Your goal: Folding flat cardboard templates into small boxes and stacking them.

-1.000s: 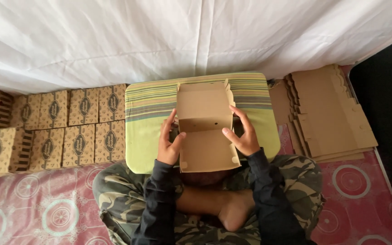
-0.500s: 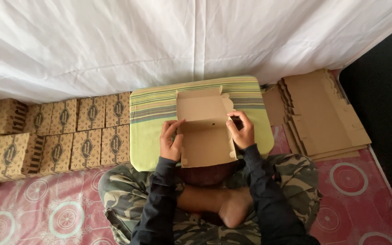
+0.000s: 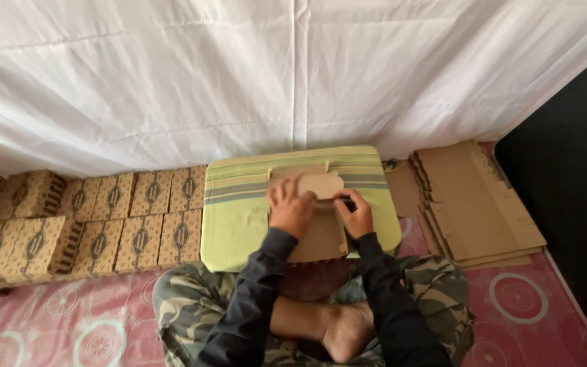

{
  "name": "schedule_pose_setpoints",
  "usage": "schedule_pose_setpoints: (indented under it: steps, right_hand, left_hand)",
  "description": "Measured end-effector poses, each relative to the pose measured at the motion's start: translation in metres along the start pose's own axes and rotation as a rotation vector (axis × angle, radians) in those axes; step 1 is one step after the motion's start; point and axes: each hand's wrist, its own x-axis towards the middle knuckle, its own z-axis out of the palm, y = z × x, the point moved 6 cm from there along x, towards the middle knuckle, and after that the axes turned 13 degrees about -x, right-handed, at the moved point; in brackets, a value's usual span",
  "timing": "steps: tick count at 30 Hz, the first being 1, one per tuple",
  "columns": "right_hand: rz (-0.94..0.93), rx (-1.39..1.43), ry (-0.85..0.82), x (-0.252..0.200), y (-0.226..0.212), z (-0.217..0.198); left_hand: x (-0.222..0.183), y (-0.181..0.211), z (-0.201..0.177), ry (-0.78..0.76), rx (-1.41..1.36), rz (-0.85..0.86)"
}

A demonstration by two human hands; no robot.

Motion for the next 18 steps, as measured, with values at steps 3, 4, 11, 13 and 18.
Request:
schedule_pose_setpoints:
  steps: [3,4,11,13,18]
  right_hand:
    - [0.022,-0.005,0.023,-0.001,0.005,0.002]
    - [0.019,-0.011,0.035,0.0,0.005,0.001]
    - [0.04,0.002,0.015,0.0,0.01,0.004]
    - [0.039,0.0,0.015,-0.001,0.012,0.006]
    - [0.114,0.045,0.026,-0.003,0.019,0.007]
  left_hand:
    - [0.01,0.033,0.007,0.01,-0.017,0.07]
    - [0.013,0.032,0.008,0.013,-0.021,0.083]
    - [-0.01,-0.025,-0.026,0.025,0.091,0.001]
    - [-0.024,-0.045,-0.044,0.046,0.124,-0.053]
    - [-0.054,-0.054,-0.084,0.143,-0.034,-0.245]
